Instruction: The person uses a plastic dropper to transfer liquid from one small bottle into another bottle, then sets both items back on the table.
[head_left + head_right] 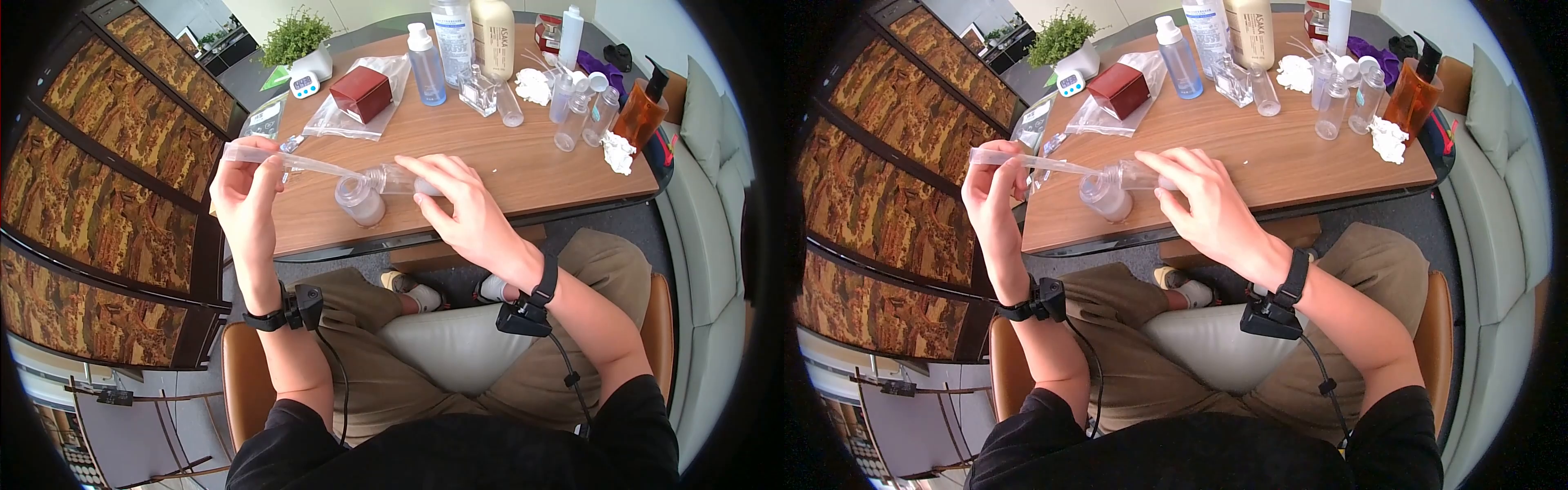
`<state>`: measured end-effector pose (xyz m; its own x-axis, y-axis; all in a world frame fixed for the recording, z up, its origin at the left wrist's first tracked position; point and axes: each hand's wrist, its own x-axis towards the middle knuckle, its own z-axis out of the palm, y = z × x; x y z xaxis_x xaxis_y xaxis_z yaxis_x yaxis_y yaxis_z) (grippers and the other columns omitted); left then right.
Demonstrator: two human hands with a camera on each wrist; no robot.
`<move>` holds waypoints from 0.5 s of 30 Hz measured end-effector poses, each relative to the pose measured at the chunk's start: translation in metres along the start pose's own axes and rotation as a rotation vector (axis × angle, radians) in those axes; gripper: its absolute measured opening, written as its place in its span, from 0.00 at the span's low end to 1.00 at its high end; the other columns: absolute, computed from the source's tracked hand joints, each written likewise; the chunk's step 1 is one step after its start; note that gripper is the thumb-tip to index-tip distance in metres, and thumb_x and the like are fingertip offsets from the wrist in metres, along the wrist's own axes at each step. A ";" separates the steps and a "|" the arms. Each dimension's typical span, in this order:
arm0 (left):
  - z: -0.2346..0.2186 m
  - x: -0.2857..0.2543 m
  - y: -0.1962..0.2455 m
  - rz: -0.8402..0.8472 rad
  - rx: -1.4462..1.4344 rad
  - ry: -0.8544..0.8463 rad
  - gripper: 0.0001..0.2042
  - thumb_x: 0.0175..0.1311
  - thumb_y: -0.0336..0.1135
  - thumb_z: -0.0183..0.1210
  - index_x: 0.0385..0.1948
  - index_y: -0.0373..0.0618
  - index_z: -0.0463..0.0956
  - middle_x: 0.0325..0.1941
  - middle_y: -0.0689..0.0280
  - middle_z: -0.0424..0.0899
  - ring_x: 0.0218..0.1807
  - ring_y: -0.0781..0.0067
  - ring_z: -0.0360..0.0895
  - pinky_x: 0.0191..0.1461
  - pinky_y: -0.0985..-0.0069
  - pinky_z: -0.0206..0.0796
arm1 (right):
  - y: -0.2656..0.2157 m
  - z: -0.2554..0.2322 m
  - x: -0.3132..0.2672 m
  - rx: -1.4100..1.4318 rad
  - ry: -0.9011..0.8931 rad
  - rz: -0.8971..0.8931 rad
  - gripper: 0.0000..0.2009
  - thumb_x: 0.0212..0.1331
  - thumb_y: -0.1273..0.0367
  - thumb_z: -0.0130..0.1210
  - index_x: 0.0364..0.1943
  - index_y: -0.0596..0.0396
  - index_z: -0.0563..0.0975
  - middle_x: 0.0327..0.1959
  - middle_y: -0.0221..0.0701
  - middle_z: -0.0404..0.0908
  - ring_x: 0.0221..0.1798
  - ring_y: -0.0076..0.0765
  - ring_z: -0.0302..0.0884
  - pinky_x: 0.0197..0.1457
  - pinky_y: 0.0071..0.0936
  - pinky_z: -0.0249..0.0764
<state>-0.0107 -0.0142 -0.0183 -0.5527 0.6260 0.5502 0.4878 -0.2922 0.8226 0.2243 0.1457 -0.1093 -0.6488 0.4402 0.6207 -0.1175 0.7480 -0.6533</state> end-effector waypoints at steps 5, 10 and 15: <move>-0.001 0.000 0.001 0.006 0.010 0.014 0.05 0.73 0.23 0.63 0.47 0.36 0.83 0.45 0.69 0.85 0.37 0.86 0.76 0.41 0.83 0.69 | 0.000 0.001 0.000 -0.001 0.007 -0.005 0.24 0.71 0.76 0.60 0.71 0.55 0.80 0.57 0.38 0.84 0.62 0.49 0.78 0.71 0.45 0.71; -0.002 0.000 0.000 0.004 0.005 0.018 0.05 0.73 0.22 0.62 0.46 0.35 0.83 0.44 0.69 0.85 0.35 0.86 0.75 0.41 0.83 0.68 | 0.001 0.001 0.000 -0.007 0.002 -0.005 0.24 0.71 0.76 0.60 0.71 0.55 0.80 0.56 0.38 0.84 0.62 0.49 0.79 0.72 0.45 0.71; -0.004 0.001 -0.001 0.019 -0.001 0.023 0.05 0.73 0.23 0.61 0.46 0.36 0.83 0.41 0.70 0.84 0.35 0.87 0.74 0.38 0.84 0.63 | 0.002 0.001 0.000 -0.001 0.005 -0.010 0.24 0.71 0.76 0.59 0.71 0.55 0.80 0.55 0.38 0.83 0.61 0.49 0.79 0.71 0.46 0.71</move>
<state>-0.0147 -0.0163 -0.0175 -0.5582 0.6038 0.5691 0.4980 -0.3048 0.8118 0.2236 0.1463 -0.1108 -0.6441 0.4351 0.6292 -0.1229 0.7530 -0.6465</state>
